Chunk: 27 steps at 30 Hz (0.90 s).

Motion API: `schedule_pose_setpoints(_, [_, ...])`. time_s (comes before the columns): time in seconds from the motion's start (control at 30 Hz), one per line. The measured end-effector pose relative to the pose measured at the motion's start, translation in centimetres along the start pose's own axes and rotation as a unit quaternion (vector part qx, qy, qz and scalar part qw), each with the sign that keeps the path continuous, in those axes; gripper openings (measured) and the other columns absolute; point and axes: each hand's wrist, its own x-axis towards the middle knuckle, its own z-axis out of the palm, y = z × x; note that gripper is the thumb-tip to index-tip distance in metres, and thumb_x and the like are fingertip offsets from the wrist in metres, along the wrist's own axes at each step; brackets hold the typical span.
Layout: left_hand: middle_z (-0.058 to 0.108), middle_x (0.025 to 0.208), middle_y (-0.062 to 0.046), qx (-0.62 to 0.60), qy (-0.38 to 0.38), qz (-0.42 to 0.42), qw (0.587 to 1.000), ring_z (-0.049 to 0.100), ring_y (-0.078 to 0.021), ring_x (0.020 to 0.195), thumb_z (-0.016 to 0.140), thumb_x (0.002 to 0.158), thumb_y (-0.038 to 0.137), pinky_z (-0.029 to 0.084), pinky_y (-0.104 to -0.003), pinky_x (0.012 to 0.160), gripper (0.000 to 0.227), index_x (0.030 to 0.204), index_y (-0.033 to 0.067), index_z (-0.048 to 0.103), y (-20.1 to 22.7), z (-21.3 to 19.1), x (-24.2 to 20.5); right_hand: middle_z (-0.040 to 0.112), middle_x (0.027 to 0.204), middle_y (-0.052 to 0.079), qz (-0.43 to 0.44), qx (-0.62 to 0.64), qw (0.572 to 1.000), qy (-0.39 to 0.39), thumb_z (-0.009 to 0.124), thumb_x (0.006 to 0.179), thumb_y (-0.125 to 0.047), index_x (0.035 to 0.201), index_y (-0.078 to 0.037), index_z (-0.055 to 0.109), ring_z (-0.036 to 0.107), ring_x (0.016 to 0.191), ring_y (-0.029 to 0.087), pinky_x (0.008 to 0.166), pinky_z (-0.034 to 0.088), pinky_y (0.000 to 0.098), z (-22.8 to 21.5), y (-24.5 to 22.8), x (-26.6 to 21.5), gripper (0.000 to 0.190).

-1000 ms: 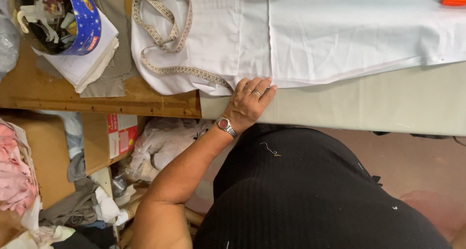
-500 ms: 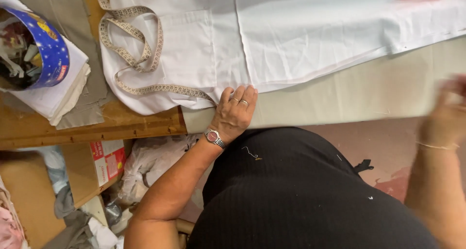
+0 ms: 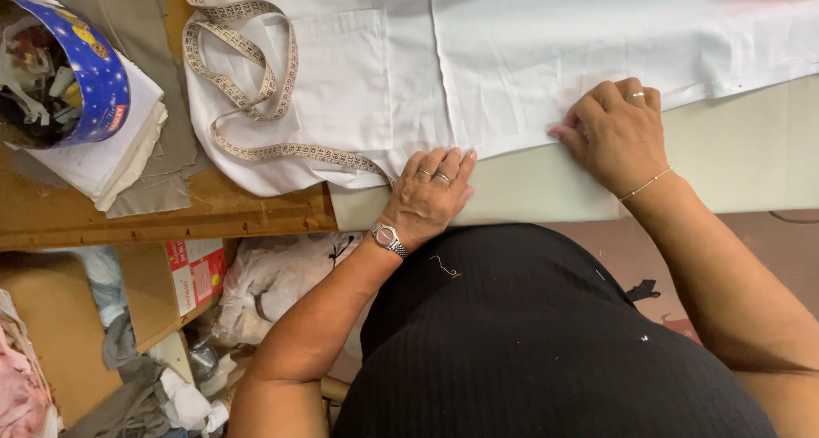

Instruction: Measuring, folding, and ironing the hem of a white garment on a sewing table.

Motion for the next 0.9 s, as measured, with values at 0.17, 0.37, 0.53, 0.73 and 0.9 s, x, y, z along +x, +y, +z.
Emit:
schedule_pose_setpoints(0.17, [0.064,0.121,-0.011,-0.009,0.013,-0.001,1.0,0.059,-0.0275,0.11,0.084,0.092,0.032,0.051,-0.043,0.091,0.05,0.132,0.0064,0.066,0.0,0.2,-0.3,0.064,0.1,0.0,0.006,0.041,0.999,-0.033,0.073,0.103,-0.057,0.087,-0.023,0.068,0.058,0.102,0.033,0.087,0.042,0.0426,-0.3,0.6,0.1,0.038])
schedule_pose_setpoints(0.37, [0.063,0.12,-0.01,0.014,-0.012,-0.016,1.0,0.058,-0.0272,0.11,0.08,0.091,0.055,0.05,-0.045,0.094,0.064,0.136,0.0137,0.064,0.9,0.7,-0.4,0.067,0.104,0.002,0.027,0.03,0.999,-0.036,0.074,0.101,-0.057,0.093,-0.022,0.07,0.059,0.104,0.034,0.091,0.044,0.0443,-0.5,0.0,0.0,0.036])
schedule_pose_setpoints(0.53, [0.062,0.112,-0.023,-0.024,-0.02,-0.015,0.999,0.058,-0.0398,0.106,0.057,0.098,0.05,0.044,-0.056,0.099,0.062,0.143,0.0072,0.057,1.2,1.4,-0.6,0.07,0.122,-0.001,-0.064,0.097,0.985,0.125,0.067,0.105,-0.02,0.116,-0.02,0.073,0.064,0.115,0.025,0.106,0.042,0.0394,-3.7,-5.1,-0.5,0.013])
schedule_pose_setpoints(0.73, [0.059,0.112,-0.019,-0.032,0.016,-0.008,0.999,0.054,-0.0341,0.107,0.049,0.101,0.055,0.044,-0.051,0.097,0.061,0.142,0.0107,0.06,0.4,1.7,-0.4,0.035,0.169,0.012,-0.192,0.174,0.965,-0.048,0.036,0.095,-0.069,0.159,-0.008,0.039,0.026,0.158,0.029,0.13,0.009,0.0476,-4.6,-8.3,-1.0,0.088])
schedule_pose_setpoints(0.9, [0.059,0.114,-0.019,-0.038,0.019,-0.01,0.999,0.054,-0.0338,0.108,0.048,0.102,0.054,0.043,-0.051,0.097,0.06,0.143,0.0108,0.059,0.4,1.7,-0.7,0.026,0.174,0.007,-0.12,0.134,0.975,-0.131,0.027,0.086,-0.083,0.163,-0.013,0.032,0.017,0.161,0.027,0.131,-0.002,0.05,-5.5,-7.3,-1.8,0.104])
